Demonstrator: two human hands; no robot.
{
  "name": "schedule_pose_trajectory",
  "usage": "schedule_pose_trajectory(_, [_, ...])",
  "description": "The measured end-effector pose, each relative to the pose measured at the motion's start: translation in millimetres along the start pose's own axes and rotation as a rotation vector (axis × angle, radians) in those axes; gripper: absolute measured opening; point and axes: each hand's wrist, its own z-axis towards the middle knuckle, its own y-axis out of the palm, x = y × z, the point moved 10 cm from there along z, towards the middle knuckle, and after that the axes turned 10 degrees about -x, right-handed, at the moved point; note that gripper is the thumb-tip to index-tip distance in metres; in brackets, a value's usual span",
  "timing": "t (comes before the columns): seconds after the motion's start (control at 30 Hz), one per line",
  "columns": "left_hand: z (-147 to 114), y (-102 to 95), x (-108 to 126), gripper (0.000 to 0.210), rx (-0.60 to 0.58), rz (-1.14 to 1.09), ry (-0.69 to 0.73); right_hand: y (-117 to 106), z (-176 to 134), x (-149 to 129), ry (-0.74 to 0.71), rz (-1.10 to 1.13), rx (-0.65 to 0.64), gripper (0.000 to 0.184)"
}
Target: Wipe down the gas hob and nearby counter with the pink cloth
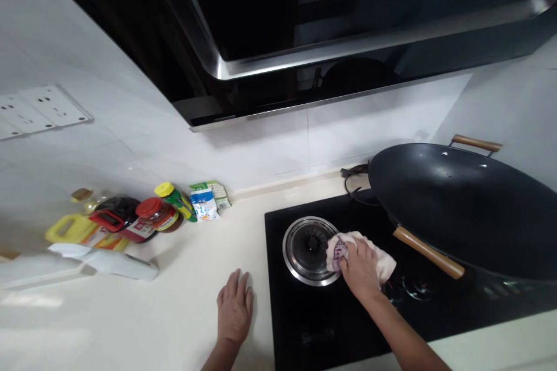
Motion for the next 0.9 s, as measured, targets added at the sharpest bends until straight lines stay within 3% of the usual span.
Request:
schedule_pose_trajectory(0.13, [0, 0.9, 0, 0.045, 0.009, 0.002, -0.001, 14, -58, -24, -0.135, -0.038, -0.03, 0.041])
schedule_pose_trajectory(0.27, [-1, 0.3, -1, 0.045, 0.03, 0.019, 0.008, 37, -116, -48, -0.376, -0.038, -0.143, 0.052])
schedule_pose_trajectory(0.37, [-1, -0.4, -1, 0.045, 0.041, 0.041, 0.029, 49, -140, -50, -0.522, -0.033, -0.24, 0.055])
schedule_pose_trajectory(0.43, [-1, -0.8, -1, 0.045, 0.043, 0.053, 0.038, 46, -136, -42, -0.514, -0.025, -0.244, 0.055])
schedule_pose_trajectory(0.57, [-1, -1.6, 0, 0.044, 0.043, 0.053, 0.034, 19, -91, -20, -0.274, 0.013, -0.087, 0.049])
schedule_pose_trajectory(0.67, [-1, -2.0, 0, 0.044, 0.045, 0.05, 0.026, 6, -65, -20, -0.168, 0.048, -0.017, 0.046])
schedule_pose_trajectory(0.8, [0, -0.6, 0, 0.044, 0.024, 0.055, 0.029, 13, -77, -31, -0.157, 0.053, -0.036, 0.041])
schedule_pose_trajectory(0.9, [1, -0.7, 1, 0.045, 0.012, 0.064, 0.026, 36, -107, -55, -0.253, 0.041, -0.195, 0.039])
